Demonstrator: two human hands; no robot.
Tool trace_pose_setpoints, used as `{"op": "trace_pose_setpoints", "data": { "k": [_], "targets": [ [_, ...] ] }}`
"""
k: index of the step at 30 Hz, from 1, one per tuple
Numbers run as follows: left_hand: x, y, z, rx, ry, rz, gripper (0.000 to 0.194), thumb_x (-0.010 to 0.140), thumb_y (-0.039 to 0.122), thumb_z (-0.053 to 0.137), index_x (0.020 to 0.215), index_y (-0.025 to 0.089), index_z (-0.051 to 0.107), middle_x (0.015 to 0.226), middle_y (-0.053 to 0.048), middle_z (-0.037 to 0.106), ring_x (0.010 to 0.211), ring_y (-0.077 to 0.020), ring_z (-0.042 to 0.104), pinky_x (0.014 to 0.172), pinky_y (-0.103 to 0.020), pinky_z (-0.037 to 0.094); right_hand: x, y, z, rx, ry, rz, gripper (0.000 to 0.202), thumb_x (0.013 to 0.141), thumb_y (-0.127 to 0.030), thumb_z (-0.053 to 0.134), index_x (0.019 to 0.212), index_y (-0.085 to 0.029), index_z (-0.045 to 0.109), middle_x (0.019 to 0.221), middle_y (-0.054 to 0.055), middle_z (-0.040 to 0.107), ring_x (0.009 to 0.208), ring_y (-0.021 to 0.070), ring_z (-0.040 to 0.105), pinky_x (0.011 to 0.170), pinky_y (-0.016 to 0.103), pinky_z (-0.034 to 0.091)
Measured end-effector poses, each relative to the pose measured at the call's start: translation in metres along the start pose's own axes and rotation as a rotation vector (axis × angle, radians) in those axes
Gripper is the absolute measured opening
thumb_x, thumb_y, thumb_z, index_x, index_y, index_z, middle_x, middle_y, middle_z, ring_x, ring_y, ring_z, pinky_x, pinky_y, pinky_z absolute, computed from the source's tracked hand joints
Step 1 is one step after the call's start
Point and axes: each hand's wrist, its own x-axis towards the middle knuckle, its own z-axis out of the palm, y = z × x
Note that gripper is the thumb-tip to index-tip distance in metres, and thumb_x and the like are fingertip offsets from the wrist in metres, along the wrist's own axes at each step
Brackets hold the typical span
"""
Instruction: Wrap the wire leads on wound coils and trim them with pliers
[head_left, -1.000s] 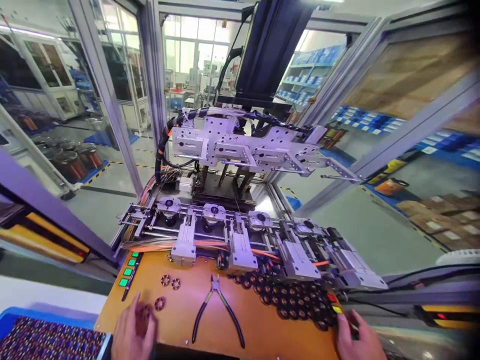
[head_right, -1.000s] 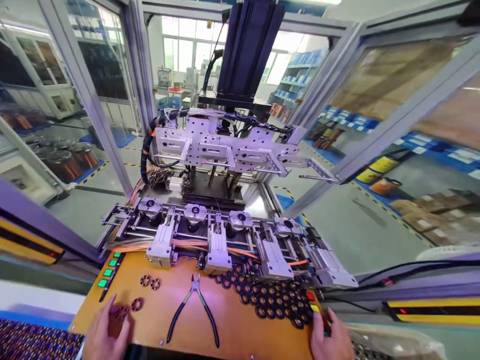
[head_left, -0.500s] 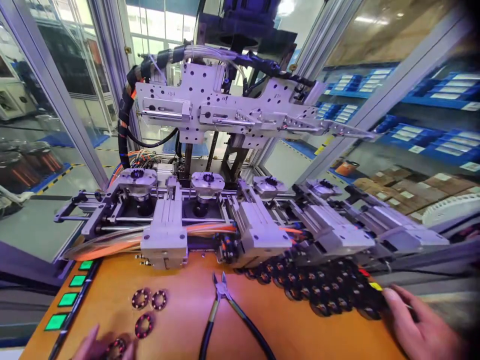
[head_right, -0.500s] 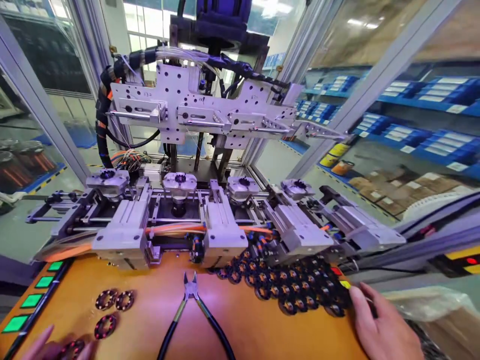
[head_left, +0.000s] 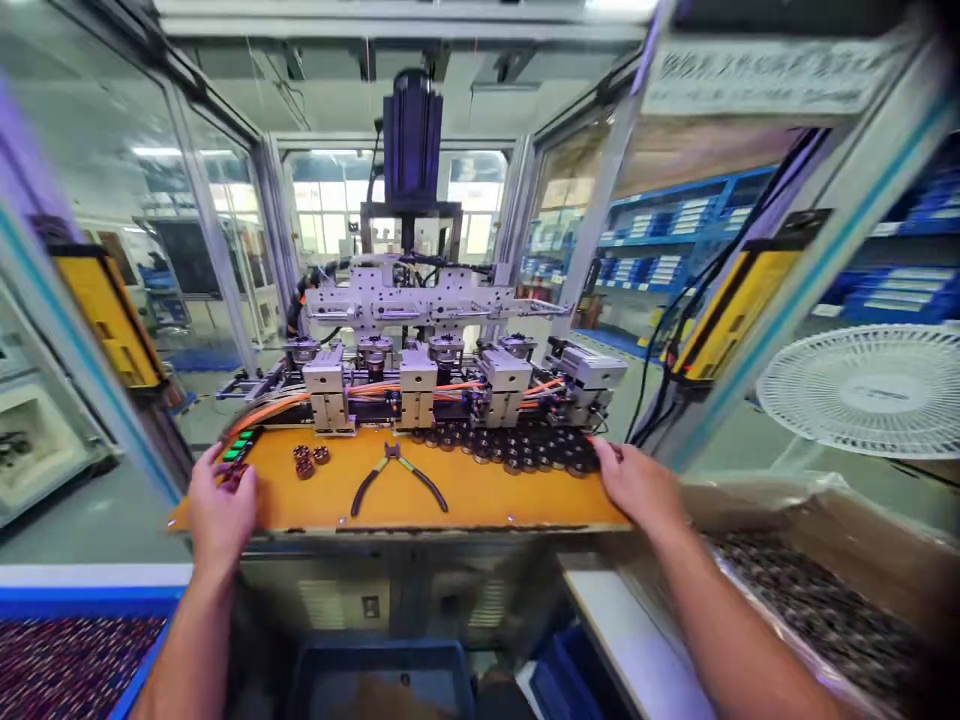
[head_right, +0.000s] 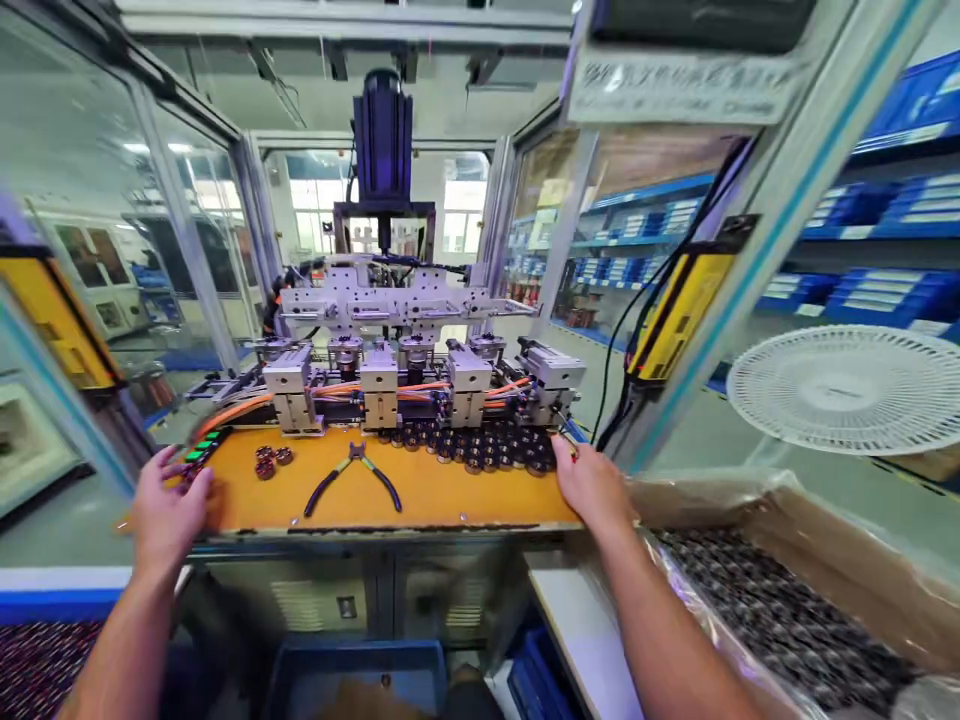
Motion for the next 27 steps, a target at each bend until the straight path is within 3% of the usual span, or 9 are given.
{"op": "trace_pose_setpoints", "data": {
  "k": [2,5,9,12,15,17,20,24,27],
  "targets": [
    [0.007,0.01,-0.008,-0.092,0.037,-0.105,0.046,0.082,0.026,0.069,0.124,0.013,0.056,0.087,-0.003,0.061,0.062,-0.0141,0.061,0.064,-0.036,0.059,-0.005,-0.009,-0.01,0.057,0.003,0.017,0.048,0.093,-0.052,0.048,0.073,-0.013,0.067,0.073,0.017,0.069,0.075,0.0266,0.065,0.074,0.039,0.049],
    [0.009,0.026,-0.026,-0.203,0.062,-0.199,0.026,0.093,0.027,0.062,0.115,0.013,0.058,0.089,-0.002,0.063,0.066,-0.0107,0.061,0.059,-0.026,0.056,-0.017,-0.018,-0.03,0.16,0.062,0.022,0.035,0.096,-0.044,0.054,0.089,-0.012,0.066,0.089,0.01,0.07,0.089,0.0221,0.066,0.087,0.041,0.051],
    [-0.001,0.045,-0.059,-0.301,0.012,-0.232,0.022,0.096,0.027,0.058,0.111,0.012,0.061,0.094,-0.003,0.065,0.071,-0.0109,0.063,0.061,-0.025,0.056,-0.055,-0.028,-0.056,0.313,0.197,-0.074,0.033,0.1,-0.039,0.05,0.109,-0.01,0.063,0.111,0.013,0.067,0.11,0.0245,0.062,0.1,0.048,0.047],
    [-0.023,0.058,-0.084,-0.363,-0.057,-0.19,0.02,0.098,0.024,0.054,0.111,0.01,0.061,0.096,-0.004,0.066,0.079,-0.0126,0.066,0.069,-0.029,0.058,-0.107,-0.045,-0.074,0.452,0.228,-0.299,0.038,0.101,-0.039,0.044,0.108,-0.007,0.064,0.11,0.019,0.068,0.108,0.0276,0.063,0.098,0.049,0.049],
    [-0.071,0.074,-0.105,-0.414,-0.134,-0.091,0.029,0.089,0.022,0.065,0.115,0.011,0.059,0.097,-0.003,0.07,0.09,-0.015,0.069,0.083,-0.034,0.059,-0.17,-0.073,-0.098,0.604,0.186,-0.637,0.037,0.1,-0.041,0.045,0.106,-0.011,0.066,0.105,0.017,0.071,0.101,0.0253,0.067,0.093,0.043,0.055],
    [-0.119,0.085,-0.119,-0.44,-0.228,-0.023,0.055,0.072,0.02,0.08,0.121,0.013,0.056,0.095,-0.003,0.072,0.094,-0.0164,0.07,0.092,-0.036,0.058,-0.209,-0.093,-0.122,0.687,0.131,-0.871,0.026,0.099,-0.036,0.051,0.108,-0.016,0.066,0.107,0.011,0.073,0.103,0.0209,0.068,0.096,0.037,0.055],
    [-0.197,0.096,-0.14,-0.445,-0.398,0.025,0.07,0.062,0.024,0.086,0.125,0.017,0.058,0.098,-0.005,0.072,0.086,-0.0188,0.072,0.083,-0.035,0.063,-0.251,-0.116,-0.162,0.794,0.032,-1.141,0.017,0.097,-0.025,0.057,0.113,-0.019,0.063,0.111,0.007,0.073,0.107,0.0156,0.067,0.097,0.03,0.056],
    [-0.266,0.103,-0.168,-0.376,-0.485,0.211,0.069,0.076,0.012,0.077,0.137,0.031,0.053,0.105,-0.001,0.069,0.093,-0.0141,0.072,0.083,-0.025,0.063,-0.272,-0.132,-0.19,0.861,-0.213,-1.481,0.027,0.096,-0.008,0.051,0.121,-0.007,0.058,0.131,0.018,0.063,0.117,0.0197,0.062,0.093,0.031,0.055],
    [-0.281,0.101,-0.176,-0.368,-0.523,0.278,0.078,0.079,0.002,0.071,0.144,0.036,0.045,0.109,0.0,0.07,0.097,-0.0124,0.072,0.087,-0.021,0.061,-0.274,-0.135,-0.18,0.771,-0.382,-1.515,0.023,0.095,-0.006,0.048,0.112,-0.006,0.063,0.109,0.014,0.071,0.093,0.019,0.066,0.075,0.029,0.052]
  ]
}}
